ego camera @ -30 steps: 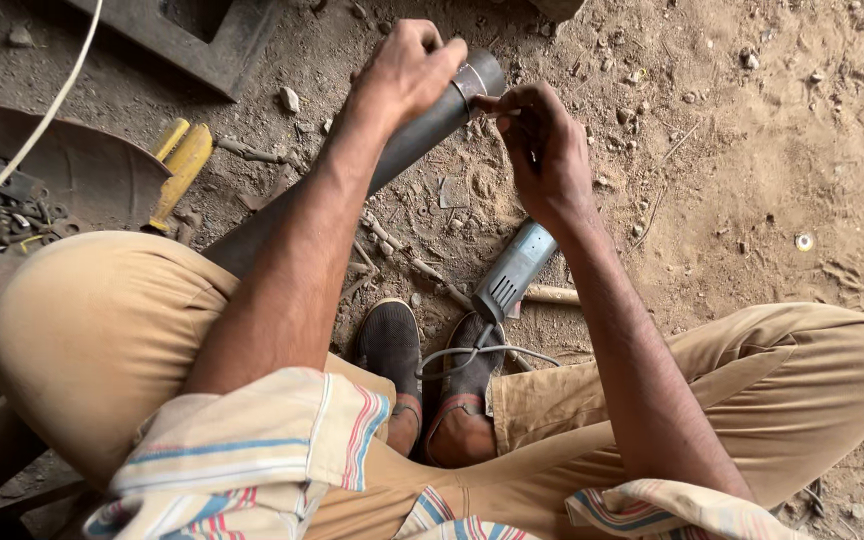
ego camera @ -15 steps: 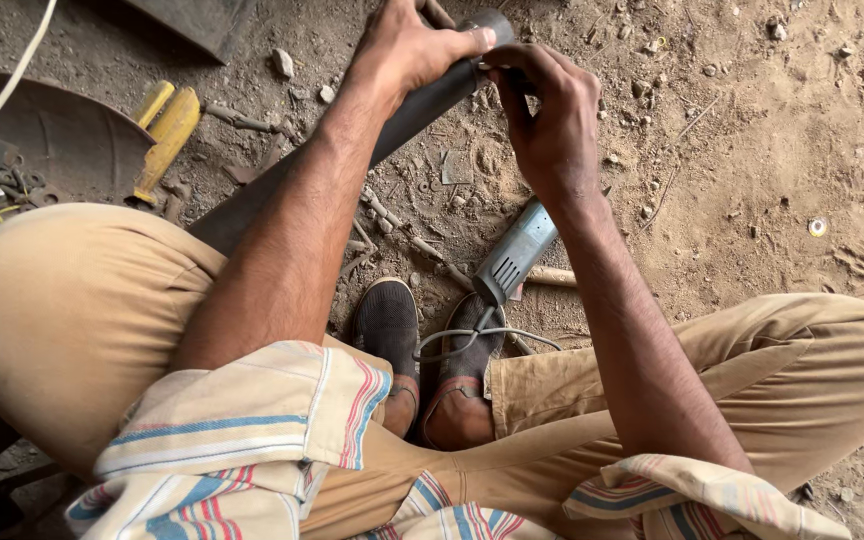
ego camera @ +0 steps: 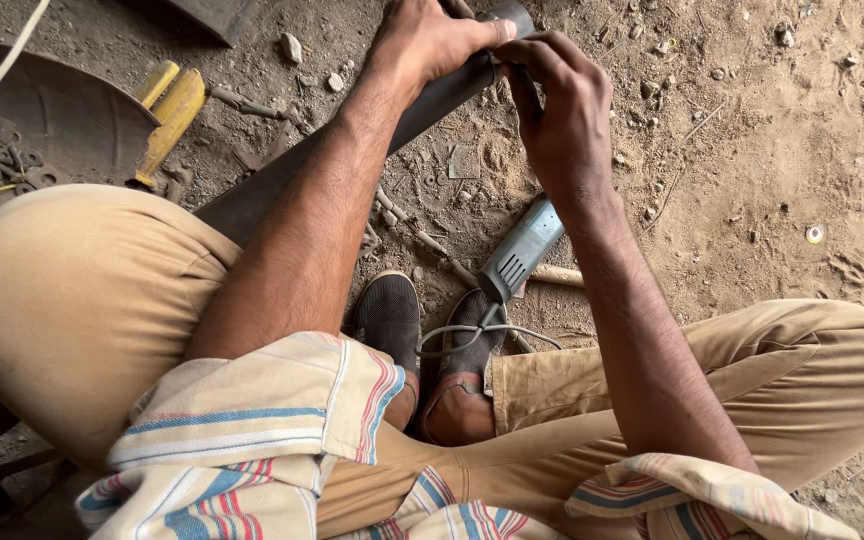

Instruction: The person sits on the ground and assembles a bundle of small metal cylinders. They then pick up a long metal pipe and slide the cylinders onto it one by one, arranging them in a row along the pipe's length.

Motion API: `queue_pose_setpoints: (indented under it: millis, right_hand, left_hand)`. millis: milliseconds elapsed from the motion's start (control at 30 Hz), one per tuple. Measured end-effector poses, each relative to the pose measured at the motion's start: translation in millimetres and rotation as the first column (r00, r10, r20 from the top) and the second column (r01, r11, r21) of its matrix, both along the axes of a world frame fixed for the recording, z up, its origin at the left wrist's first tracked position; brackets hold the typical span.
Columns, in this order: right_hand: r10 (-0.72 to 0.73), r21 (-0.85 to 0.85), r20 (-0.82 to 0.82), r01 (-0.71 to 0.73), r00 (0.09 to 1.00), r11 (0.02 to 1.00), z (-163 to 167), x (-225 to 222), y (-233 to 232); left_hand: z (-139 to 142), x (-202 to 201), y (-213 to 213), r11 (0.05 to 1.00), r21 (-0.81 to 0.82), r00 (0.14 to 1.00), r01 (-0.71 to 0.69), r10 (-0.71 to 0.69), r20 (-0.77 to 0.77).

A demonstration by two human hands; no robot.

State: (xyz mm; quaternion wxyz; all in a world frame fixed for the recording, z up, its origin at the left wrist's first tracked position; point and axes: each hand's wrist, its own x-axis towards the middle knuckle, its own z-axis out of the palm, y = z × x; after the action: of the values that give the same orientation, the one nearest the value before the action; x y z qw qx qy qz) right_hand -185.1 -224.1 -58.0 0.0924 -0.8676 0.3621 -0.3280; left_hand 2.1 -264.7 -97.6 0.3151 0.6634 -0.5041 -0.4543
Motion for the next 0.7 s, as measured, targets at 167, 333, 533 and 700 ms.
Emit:
queue_pose_setpoints:
  millis: [167, 333, 533, 700]
  right_hand:
    - [-0.030, -0.029, -0.113, 0.027, 0.993, 0.999, -3, -1, 2]
    - [-0.033, -0.058, -0.133, 0.026, 0.991, 0.998, -14, -8, 3]
    - [-0.086, -0.085, -0.189, 0.071, 0.978, 0.994, -34, -13, 11]
    - [-0.104, -0.175, -0.148, 0.078, 0.983, 0.981, -44, -12, 17]
  left_hand:
    - [-5, 0, 0, 0.999, -0.042, 0.999, 0.025, -0.026, -0.027]
    - [-9, -2, 1, 0.998, -0.004, 0.998, 0.056, -0.056, 0.000]
    - [-10, -2, 1, 0.995, 0.064, 0.997, 0.071, -0.071, -0.006]
    - [-15, -3, -2, 0.994, 0.053, 0.995, 0.099, -0.099, -0.008]
